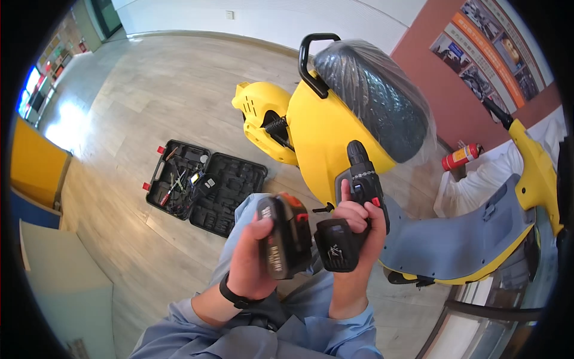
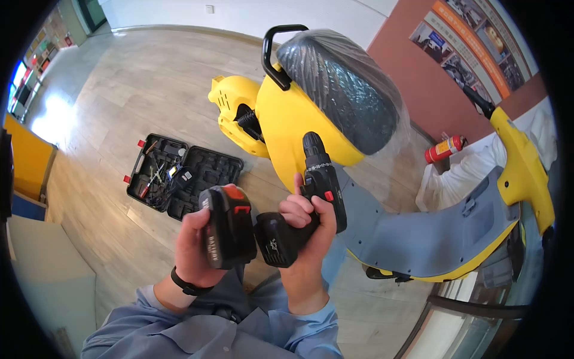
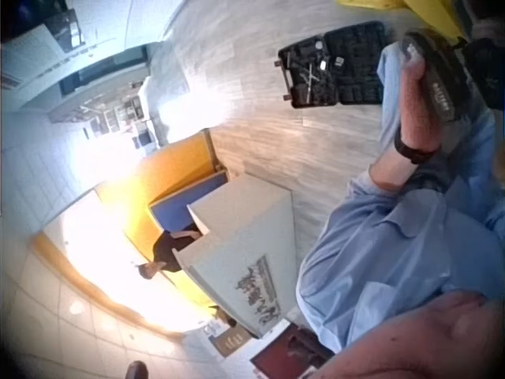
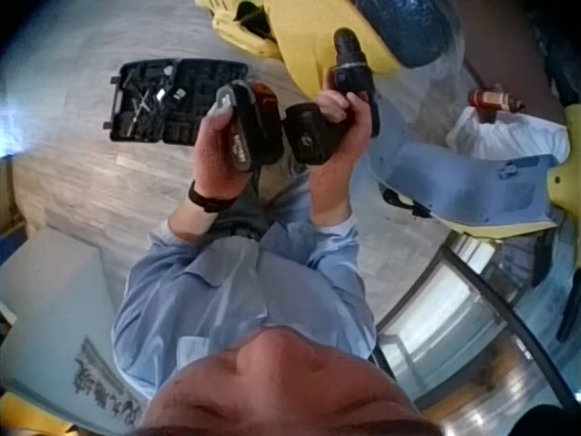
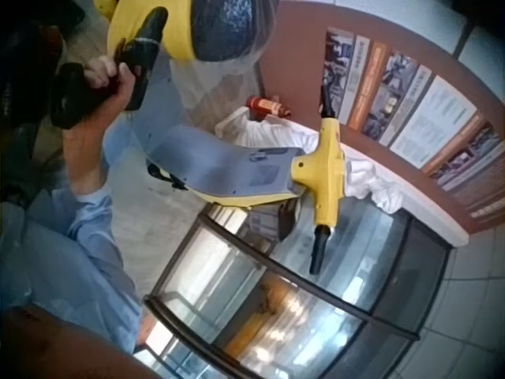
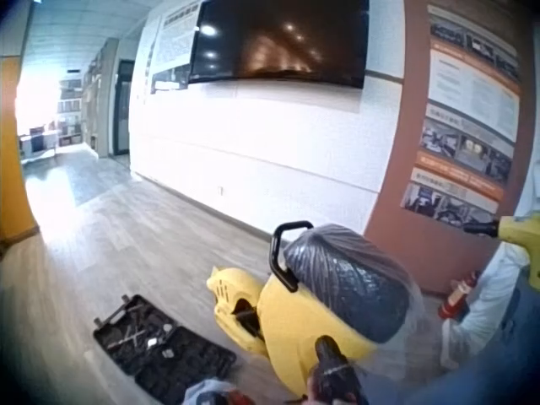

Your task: Attaching a bit to a power drill and working on a yellow scooter plastic panel.

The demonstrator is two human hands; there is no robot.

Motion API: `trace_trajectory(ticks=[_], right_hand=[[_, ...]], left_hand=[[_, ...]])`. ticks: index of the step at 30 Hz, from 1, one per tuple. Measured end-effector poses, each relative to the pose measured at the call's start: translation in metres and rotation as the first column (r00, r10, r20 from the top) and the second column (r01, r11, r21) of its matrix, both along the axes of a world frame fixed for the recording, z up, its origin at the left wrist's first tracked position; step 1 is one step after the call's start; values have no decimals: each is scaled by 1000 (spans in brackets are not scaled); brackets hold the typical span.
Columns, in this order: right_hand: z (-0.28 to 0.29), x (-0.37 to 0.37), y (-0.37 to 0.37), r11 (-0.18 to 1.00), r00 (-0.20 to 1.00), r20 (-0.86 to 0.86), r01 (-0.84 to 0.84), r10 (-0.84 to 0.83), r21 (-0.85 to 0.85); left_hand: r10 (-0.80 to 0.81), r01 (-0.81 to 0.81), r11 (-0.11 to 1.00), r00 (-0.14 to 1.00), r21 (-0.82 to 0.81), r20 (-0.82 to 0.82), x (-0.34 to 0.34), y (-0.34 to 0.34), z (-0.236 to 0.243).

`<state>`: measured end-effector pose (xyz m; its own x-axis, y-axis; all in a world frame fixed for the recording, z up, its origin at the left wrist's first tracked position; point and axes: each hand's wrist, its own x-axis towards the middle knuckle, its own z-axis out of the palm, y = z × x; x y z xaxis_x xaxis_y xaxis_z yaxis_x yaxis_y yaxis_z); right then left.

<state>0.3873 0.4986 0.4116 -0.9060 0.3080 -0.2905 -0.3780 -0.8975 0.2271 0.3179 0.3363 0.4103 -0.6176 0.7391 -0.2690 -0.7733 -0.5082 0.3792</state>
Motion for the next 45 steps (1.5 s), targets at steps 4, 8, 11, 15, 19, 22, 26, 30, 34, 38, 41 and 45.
trace_trajectory(ticks=[4,8,11,15,19,22,26,30,34,38,41,45], right_hand=[[-4,-3,-5,963,985,142,54,-94,264],[0,-9,-21,844,957,163,123,-241,522],[10,-5,-29,863,964,152,120,-220,490],[20,-2,-35,933,966,209,67,-149,354],[17,-9,-33,966,955,284,11,-87,260],[8,-16,-31,948,940,323,2,-110,317],[-5,-25,-38,839,901,362,5,-240,544],[-13,-25,-43,720,921,258,35,-293,693],[-19,-24,-47,627,939,167,63,-301,776],[-21,-25,-55,571,920,91,157,-382,806],[-19,-26,-59,493,900,56,185,-433,850],[-19,-26,-53,467,903,34,189,-429,864]], left_hand=[[207,-250,959,938,-131,-279,7,21,-3],[277,-328,929,924,-172,-264,3,21,-9],[83,-91,993,991,72,106,-8,10,-12],[-64,21,993,929,120,365,-16,6,-20],[-113,56,987,910,151,398,-17,5,-24],[-29,-5,994,951,109,308,-16,7,-27],[273,-292,946,952,-143,-138,-10,14,-29],[290,-366,918,883,-153,-369,-13,17,-29],[287,-376,915,862,-145,-418,-15,16,-29],[328,-405,911,827,-80,-457,-15,14,-33],[333,-382,923,856,-50,-397,-15,12,-37],[271,-329,938,893,-108,-360,-5,12,-41]])
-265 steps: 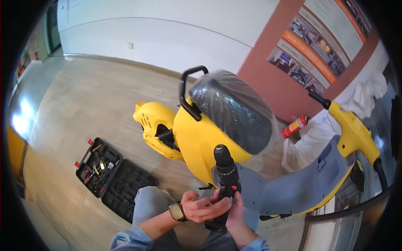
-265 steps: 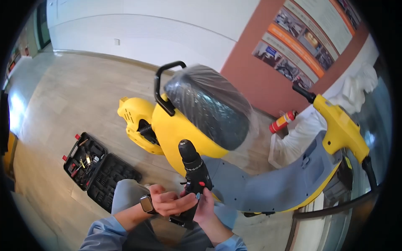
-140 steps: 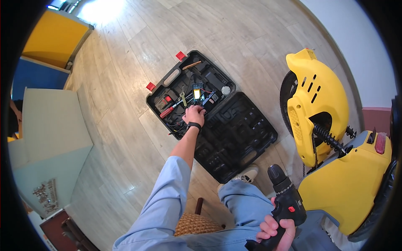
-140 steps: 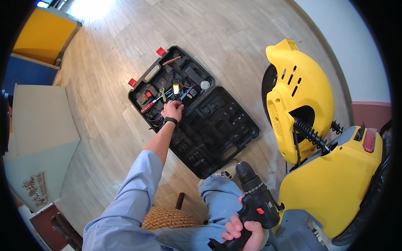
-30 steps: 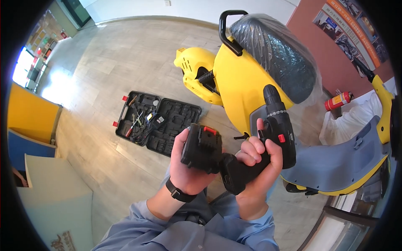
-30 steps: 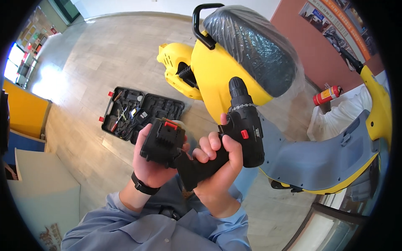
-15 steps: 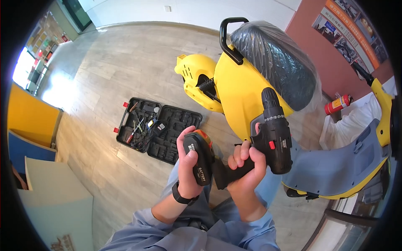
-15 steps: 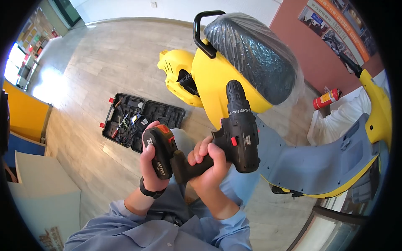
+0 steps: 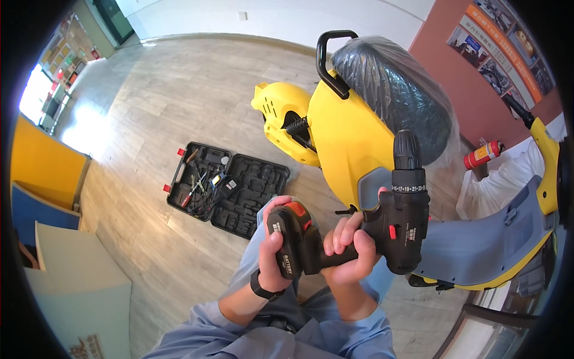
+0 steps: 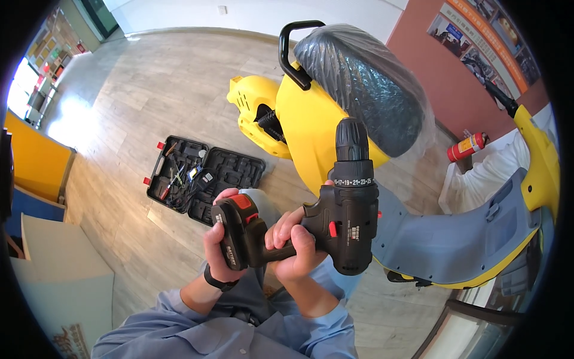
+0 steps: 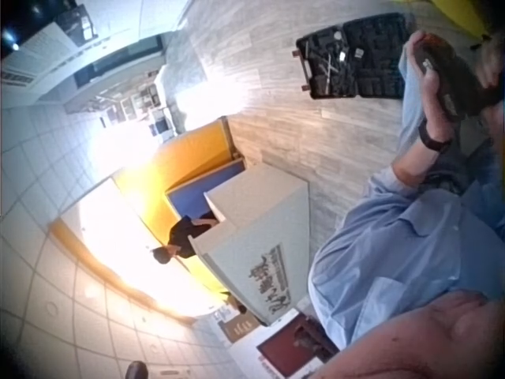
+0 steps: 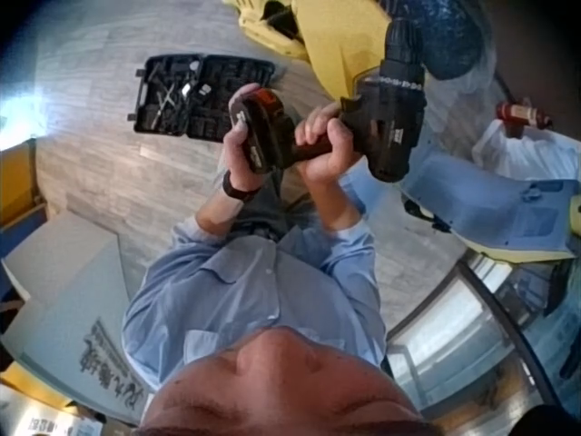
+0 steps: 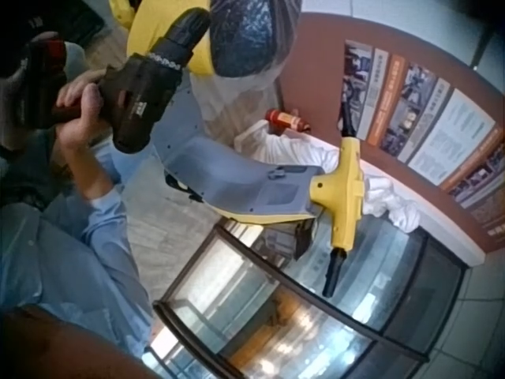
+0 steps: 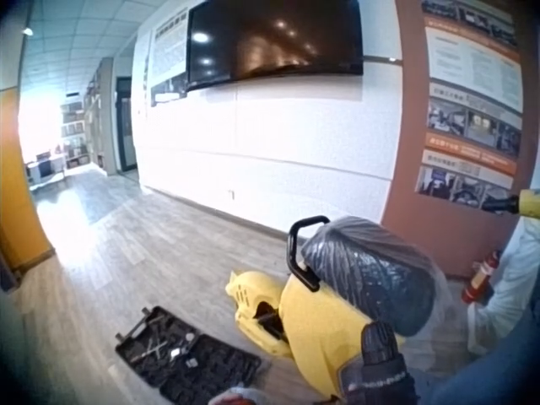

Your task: Attaching a bit to a power drill and working on a yellow scooter plastic panel.

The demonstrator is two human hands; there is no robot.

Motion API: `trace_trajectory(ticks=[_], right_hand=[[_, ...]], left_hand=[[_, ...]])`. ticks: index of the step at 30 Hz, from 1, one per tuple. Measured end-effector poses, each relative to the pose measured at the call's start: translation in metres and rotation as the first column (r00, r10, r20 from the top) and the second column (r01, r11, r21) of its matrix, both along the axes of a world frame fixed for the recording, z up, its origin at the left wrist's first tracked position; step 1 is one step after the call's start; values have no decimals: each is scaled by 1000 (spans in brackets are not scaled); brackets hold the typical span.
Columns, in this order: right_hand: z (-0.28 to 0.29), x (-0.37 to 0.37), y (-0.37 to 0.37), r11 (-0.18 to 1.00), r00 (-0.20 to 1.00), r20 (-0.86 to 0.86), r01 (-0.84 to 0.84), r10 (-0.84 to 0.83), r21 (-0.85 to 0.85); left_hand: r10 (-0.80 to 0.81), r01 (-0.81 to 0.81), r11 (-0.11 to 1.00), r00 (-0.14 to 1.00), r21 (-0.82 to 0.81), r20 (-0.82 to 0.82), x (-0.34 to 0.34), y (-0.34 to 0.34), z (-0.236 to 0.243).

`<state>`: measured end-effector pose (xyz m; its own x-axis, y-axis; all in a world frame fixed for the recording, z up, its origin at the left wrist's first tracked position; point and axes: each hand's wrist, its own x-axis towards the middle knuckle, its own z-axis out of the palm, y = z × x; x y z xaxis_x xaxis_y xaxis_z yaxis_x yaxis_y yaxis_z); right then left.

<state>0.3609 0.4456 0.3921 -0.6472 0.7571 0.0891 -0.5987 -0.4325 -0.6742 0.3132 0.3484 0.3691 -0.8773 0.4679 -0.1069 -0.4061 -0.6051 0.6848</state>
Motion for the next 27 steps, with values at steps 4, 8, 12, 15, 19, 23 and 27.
trace_trajectory(ticks=[4,8,12,15,19,23,27], right_hand=[[-1,2,4,999,1000,9,-29,28,21],[1,-1,1,996,996,24,87,-86,-19],[3,-7,6,993,992,34,119,-119,-21],[3,-6,10,992,992,54,115,-112,-52],[1,-3,9,998,998,18,57,-56,-19],[-5,-2,11,997,996,61,71,-72,13],[-21,4,35,999,981,191,-37,34,11]], left_hand=[[0,0,1000,1000,-8,-17,9,1,-6],[-58,59,998,997,17,-51,4,-1,-14],[-107,95,992,981,-83,-159,3,-4,-19],[-152,118,980,964,-161,-218,7,-7,-20],[-146,121,983,971,-136,-189,12,-8,-22],[-189,180,981,970,-71,-156,0,-2,-32],[-424,375,904,852,-206,-308,-32,8,-56]])
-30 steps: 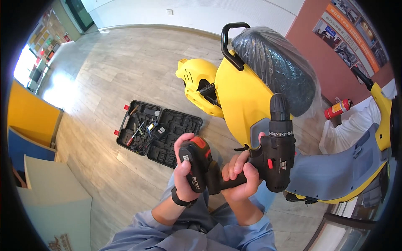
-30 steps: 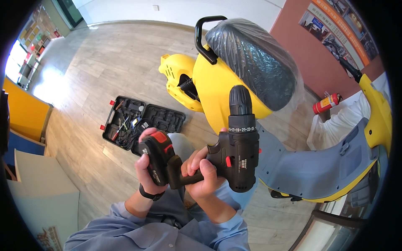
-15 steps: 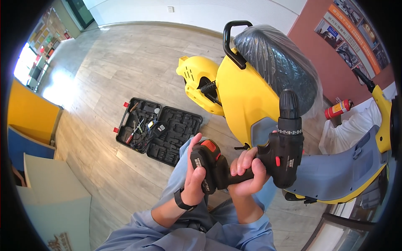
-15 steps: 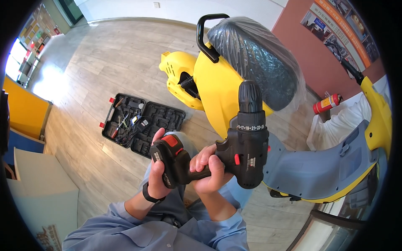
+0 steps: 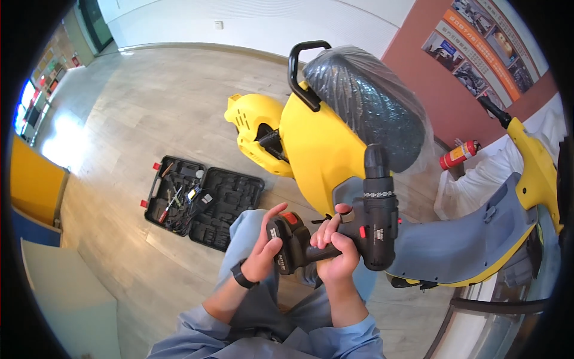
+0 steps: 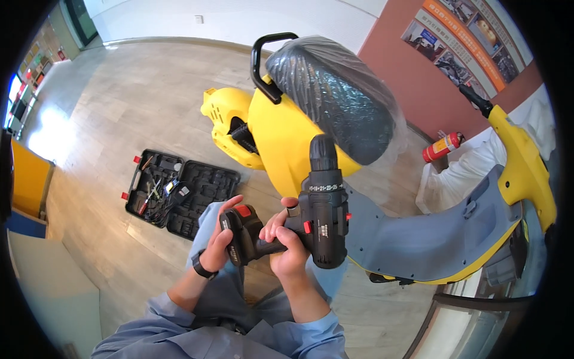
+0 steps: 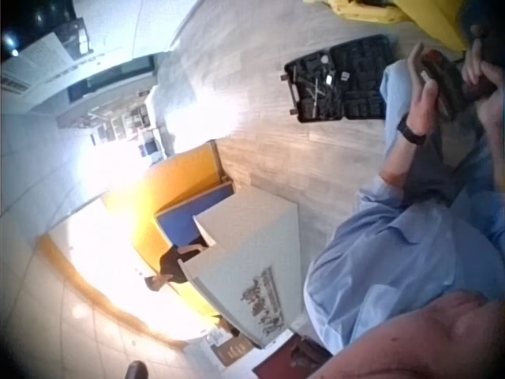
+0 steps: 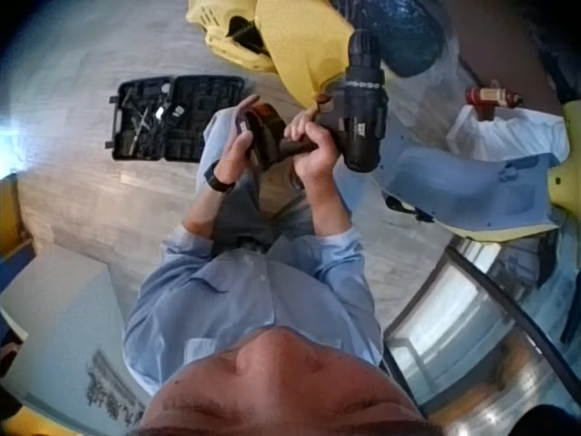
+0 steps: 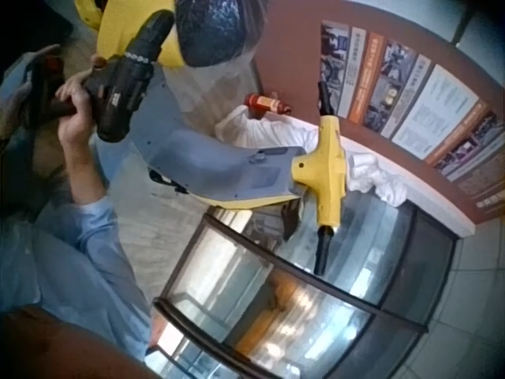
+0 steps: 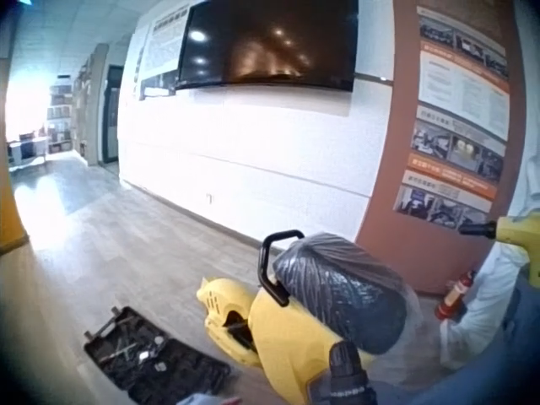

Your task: Attaching a bit to a power drill and working on a yellow scooter plastic panel.

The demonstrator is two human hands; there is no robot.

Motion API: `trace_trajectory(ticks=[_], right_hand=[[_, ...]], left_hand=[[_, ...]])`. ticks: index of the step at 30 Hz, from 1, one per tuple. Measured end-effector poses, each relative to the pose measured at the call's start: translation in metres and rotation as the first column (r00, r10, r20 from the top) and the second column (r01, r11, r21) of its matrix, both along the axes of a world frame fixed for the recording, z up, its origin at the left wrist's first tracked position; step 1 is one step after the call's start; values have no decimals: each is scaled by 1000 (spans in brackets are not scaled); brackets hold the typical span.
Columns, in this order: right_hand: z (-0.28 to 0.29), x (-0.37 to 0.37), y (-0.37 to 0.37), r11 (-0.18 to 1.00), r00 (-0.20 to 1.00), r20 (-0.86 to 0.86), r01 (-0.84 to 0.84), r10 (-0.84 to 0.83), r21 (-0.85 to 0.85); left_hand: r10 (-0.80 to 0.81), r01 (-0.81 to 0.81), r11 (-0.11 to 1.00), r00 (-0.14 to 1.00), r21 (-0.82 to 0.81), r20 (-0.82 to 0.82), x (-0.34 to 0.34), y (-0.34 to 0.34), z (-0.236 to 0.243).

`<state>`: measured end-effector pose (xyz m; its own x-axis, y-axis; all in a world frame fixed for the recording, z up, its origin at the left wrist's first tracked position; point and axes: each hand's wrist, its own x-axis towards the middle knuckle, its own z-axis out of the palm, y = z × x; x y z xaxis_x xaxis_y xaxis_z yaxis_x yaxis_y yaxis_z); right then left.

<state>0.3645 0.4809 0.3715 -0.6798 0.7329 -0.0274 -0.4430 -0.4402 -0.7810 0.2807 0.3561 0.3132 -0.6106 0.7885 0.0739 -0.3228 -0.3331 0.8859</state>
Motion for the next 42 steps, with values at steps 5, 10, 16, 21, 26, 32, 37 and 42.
trace_trajectory(ticks=[5,10,16,21,26,32,37,42], right_hand=[[-30,14,33,975,986,-26,-169,167,-145],[-46,17,37,937,964,7,-256,265,-237],[-42,16,38,938,954,-17,-296,298,-182],[-45,15,39,936,952,-38,-306,304,-174],[-52,19,39,943,951,-40,-310,307,-124],[-59,20,42,931,935,-190,-329,298,-157],[-64,24,52,934,919,-211,-352,332,-66],[-70,41,68,893,891,-298,-408,343,-193]], left_hand=[[-175,180,984,967,-13,183,-10,9,-33],[-191,194,979,980,-56,47,-9,6,-43],[-210,210,976,978,-63,9,-12,7,-44],[-208,204,976,977,-72,-48,-13,8,-50],[-226,221,972,973,-81,-52,-12,10,-45],[-208,201,971,977,-127,-47,-6,9,-40],[-184,176,980,979,-91,-83,0,10,-39],[-248,200,958,937,-205,-246,-8,-8,-15]])
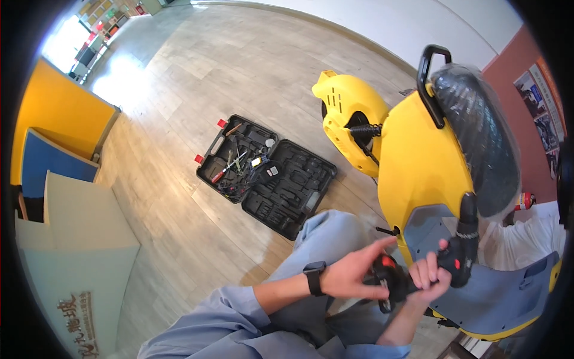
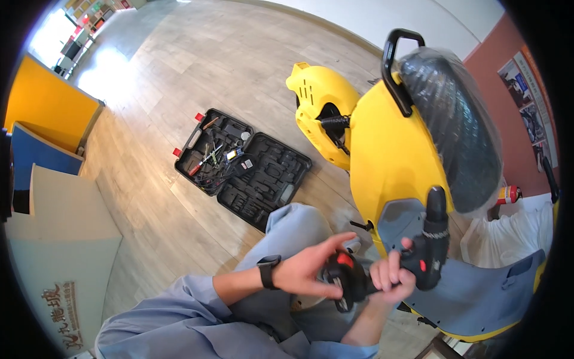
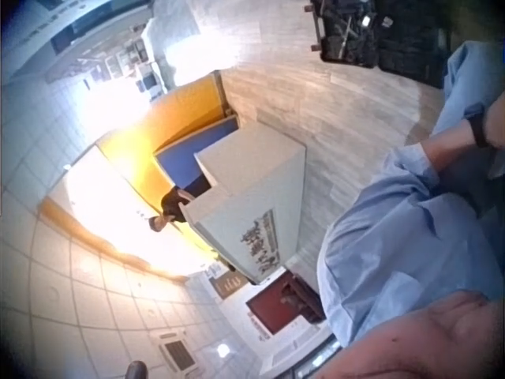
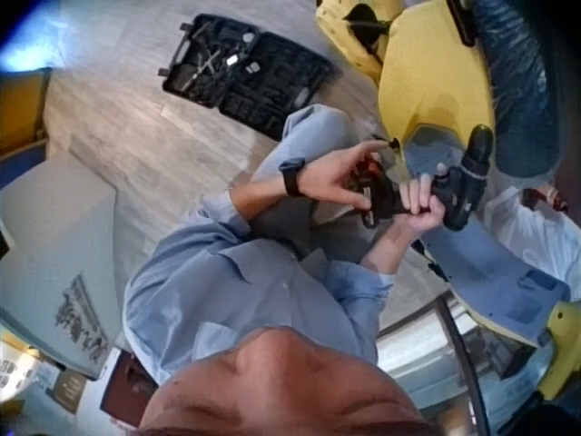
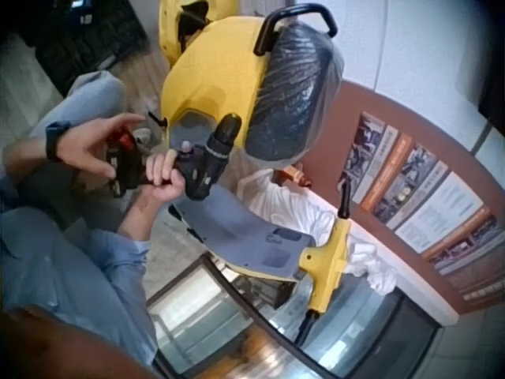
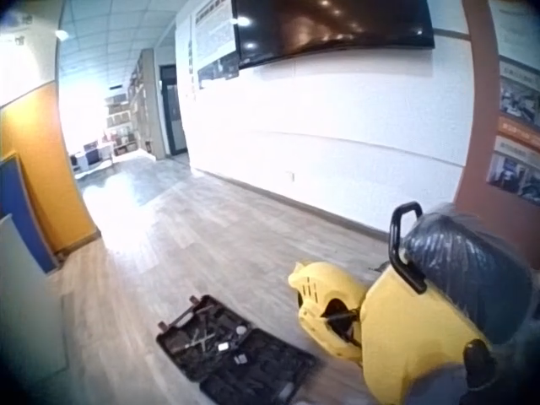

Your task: Attaching a bit to a power drill and working on a yellow scooter plastic panel.

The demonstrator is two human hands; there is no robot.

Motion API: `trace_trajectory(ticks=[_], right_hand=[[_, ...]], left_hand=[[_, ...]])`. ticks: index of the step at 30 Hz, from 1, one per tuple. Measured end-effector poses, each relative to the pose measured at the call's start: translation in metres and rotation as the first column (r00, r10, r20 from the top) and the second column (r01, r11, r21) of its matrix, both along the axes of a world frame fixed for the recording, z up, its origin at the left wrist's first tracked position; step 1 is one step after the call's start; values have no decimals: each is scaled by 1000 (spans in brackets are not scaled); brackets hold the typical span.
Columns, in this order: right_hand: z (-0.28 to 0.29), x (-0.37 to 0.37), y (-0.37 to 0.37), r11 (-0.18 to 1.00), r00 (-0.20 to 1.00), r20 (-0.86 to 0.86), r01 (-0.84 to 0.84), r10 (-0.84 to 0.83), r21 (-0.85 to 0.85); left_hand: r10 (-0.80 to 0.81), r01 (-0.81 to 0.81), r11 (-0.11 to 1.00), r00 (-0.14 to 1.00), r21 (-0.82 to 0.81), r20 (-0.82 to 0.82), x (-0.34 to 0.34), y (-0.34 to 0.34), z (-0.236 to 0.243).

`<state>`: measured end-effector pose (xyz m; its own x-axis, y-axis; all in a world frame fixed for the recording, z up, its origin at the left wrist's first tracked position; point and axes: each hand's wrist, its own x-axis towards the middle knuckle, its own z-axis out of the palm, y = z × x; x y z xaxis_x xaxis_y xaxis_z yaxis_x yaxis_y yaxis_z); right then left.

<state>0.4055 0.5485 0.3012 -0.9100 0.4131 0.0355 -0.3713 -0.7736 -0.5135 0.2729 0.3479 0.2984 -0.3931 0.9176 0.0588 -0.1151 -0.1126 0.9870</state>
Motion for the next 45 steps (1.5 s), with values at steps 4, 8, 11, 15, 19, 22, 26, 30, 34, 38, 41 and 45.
trace_trajectory(ticks=[4,8,11,15,19,22,26,30,34,38,41,45], right_hand=[[3,15,17,987,987,-96,-139,131,-85],[11,21,21,971,973,-48,-230,228,-59],[15,15,6,977,971,105,-213,214,-18],[12,-20,-10,946,929,191,-324,317,7],[15,-65,-22,898,860,262,-435,437,-69],[17,-100,-33,839,803,245,-506,544,-201],[6,-148,-52,699,727,95,-603,680,-385],[-10,-172,-87,651,752,96,-491,652,-580],[-29,-178,-100,720,717,308,-378,625,-581],[-25,-163,-100,782,622,532,-226,575,-581],[-25,-157,-94,760,606,518,-241,604,-604],[-27,-156,-87,747,574,519,-277,633,-604]], left_hand=[[-113,109,994,974,-30,-196,-62,-48,-21],[360,-372,908,928,-193,-95,-145,-92,-119],[332,-694,608,663,-386,-671,-200,-141,-222],[85,-699,289,699,-654,-710,-221,-212,-334],[95,-753,86,658,-653,-747,-228,-240,-390],[223,-844,-104,496,-526,-839,-235,-240,-409],[66,-788,-132,598,-601,-799,-227,-237,-428],[144,-845,-157,492,-511,-859,-212,-234,-445],[147,-897,-140,400,-419,-905,-209,-238,-452],[149,-920,-106,361,-378,-921,-208,-243,-449],[159,-930,-96,338,-355,-928,-207,-242,-446],[115,-927,-68,361,-370,-926,-205,-245,-443]])
